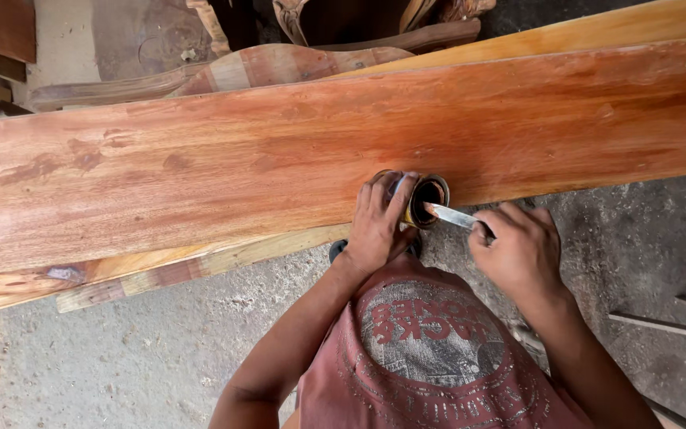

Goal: The person applies reddish-brown wood stain to long wooden boards using a brush, dipping the brush into a stain can held in the other hand. They brush along the boards, use a round pad to spread stain on a smaller panel, and finally lift and carry a stained board.

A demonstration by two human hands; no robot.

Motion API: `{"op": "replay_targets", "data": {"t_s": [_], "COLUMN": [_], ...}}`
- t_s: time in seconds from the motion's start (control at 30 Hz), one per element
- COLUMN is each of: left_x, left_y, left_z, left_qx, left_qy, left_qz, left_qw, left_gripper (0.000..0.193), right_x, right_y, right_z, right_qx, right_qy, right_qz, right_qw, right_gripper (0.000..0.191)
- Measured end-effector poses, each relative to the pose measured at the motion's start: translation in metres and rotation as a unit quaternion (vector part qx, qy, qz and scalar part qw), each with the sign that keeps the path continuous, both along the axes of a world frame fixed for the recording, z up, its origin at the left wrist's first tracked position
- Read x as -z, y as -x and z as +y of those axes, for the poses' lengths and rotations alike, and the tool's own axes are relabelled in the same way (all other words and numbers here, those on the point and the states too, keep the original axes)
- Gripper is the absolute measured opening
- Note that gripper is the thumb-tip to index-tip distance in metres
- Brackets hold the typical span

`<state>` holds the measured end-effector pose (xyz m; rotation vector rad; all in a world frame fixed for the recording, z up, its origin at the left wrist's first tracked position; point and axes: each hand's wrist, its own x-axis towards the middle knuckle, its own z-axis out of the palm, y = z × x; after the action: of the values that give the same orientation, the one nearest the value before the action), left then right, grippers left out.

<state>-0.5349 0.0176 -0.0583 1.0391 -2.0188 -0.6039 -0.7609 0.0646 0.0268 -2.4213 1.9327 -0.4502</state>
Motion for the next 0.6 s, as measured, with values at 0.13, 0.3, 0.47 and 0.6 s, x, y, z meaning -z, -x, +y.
{"op": "replay_targets", "data": {"t_s": [0.13,0.3,0.47,0.6], "left_x": [-0.004,-0.004,0.012,0.028], "left_y": [0.001,0.005,0.01,-0.001], "left_z": [-0.005,-0.007,-0.013,-0.021], "left_qx": [0.003,0.019,-0.015,-0.039], "left_qy": [-0.002,0.001,-0.021,-0.085], "left_qz": [-0.009,-0.035,0.002,0.082], "left_qw": [1.0,0.999,1.0,0.992], "left_gripper": [0.099,0.1,0.096,0.095], "right_x": [0.0,0.0,0.003,0.026], "right_y": [0.004,0.002,0.02,0.047], "right_z": [0.01,0.022,0.041,0.053], "right_qx": [0.025,0.052,0.084,0.161], "right_qy": [0.008,-0.047,-0.05,-0.084], "right_qz": [-0.047,-0.079,-0.214,-0.242], "right_qw": [0.999,0.994,0.972,0.953], "right_gripper": [0.014,0.013,0.014,0.015]}}
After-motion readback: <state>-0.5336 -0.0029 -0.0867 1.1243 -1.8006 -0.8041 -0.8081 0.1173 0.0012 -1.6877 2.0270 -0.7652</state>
